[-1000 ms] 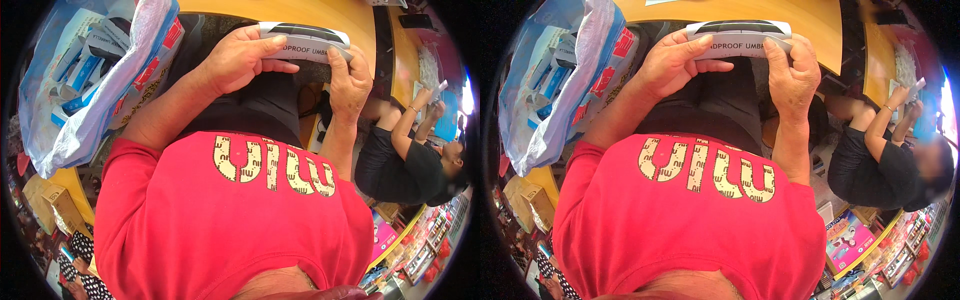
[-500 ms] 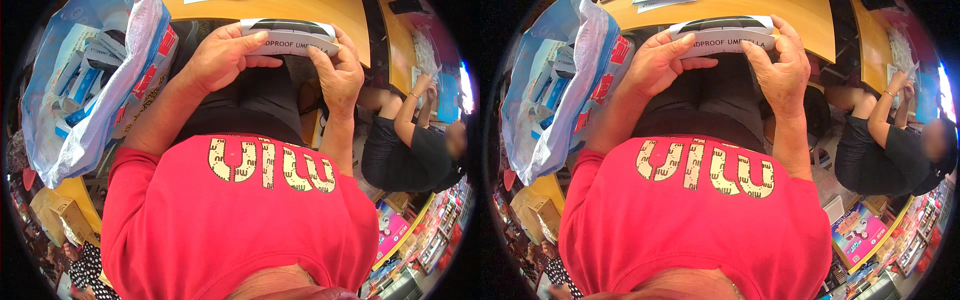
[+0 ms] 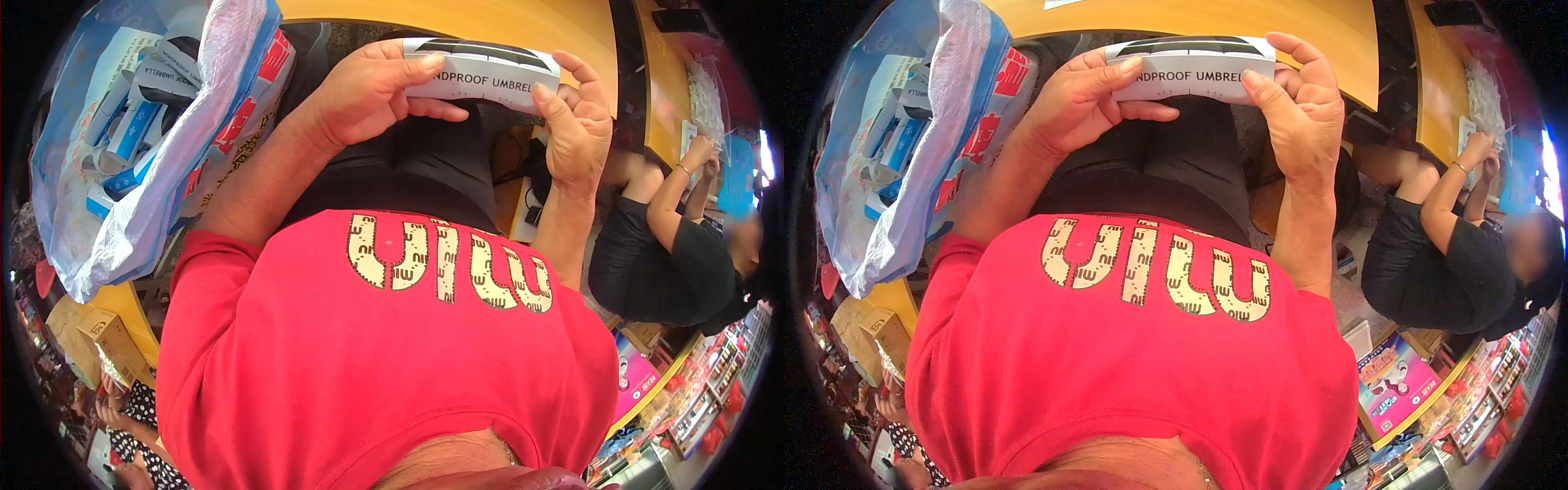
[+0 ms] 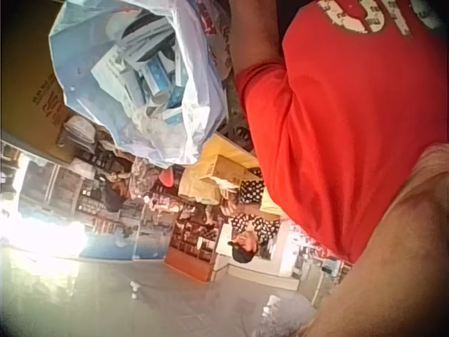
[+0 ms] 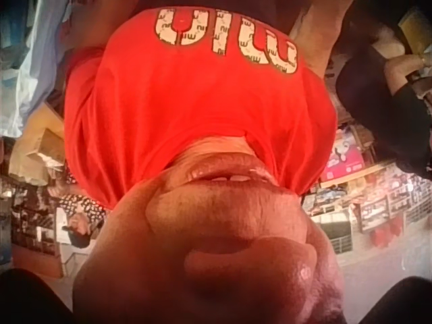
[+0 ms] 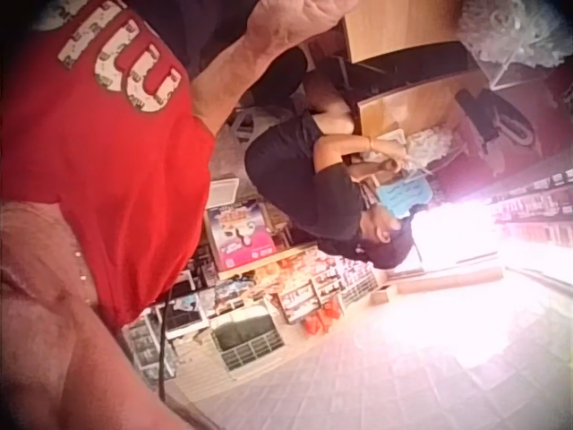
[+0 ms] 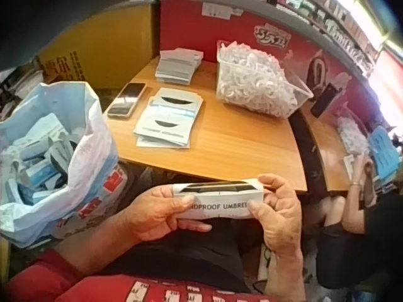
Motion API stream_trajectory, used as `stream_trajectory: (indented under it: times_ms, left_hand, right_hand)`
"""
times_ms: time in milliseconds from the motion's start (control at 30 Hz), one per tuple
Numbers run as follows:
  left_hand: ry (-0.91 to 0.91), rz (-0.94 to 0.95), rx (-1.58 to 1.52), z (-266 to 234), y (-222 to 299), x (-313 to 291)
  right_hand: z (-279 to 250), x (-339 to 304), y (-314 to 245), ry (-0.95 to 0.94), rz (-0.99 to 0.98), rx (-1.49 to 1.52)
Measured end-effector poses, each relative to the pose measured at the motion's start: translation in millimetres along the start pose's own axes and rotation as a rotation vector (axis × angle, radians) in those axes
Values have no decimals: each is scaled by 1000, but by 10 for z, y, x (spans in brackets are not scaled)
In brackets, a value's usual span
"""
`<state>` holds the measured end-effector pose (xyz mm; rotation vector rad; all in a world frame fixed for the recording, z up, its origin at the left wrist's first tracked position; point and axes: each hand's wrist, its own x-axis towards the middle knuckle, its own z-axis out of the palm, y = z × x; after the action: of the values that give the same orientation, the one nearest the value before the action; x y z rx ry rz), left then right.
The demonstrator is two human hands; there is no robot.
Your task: The person folds a white card by hand, wraps a label around it, and places the completed item into a large bag.
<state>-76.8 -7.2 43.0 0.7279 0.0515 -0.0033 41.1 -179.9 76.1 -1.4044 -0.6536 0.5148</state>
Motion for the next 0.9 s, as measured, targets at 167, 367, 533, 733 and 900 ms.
stream_trajectory:
  times_ms: [167, 367, 533, 733, 900]
  left_hand:
    - [161, 70, 101, 67, -108, 96]
    - [115, 107, 303, 187, -220, 223]
    - [167, 129, 275, 161, -139, 139]
    - [457, 288, 587, 178, -31, 135]
    - [502, 398, 756, 408, 330, -219]
  right_hand:
    - [18, 129, 115, 51, -10, -193]
    - [152, 207, 198, 166, -53, -469]
    - [32, 333, 264, 93, 10, 118]
    - [438, 136, 191, 150, -163, -531]
    - [382, 147, 169, 53, -246, 11]
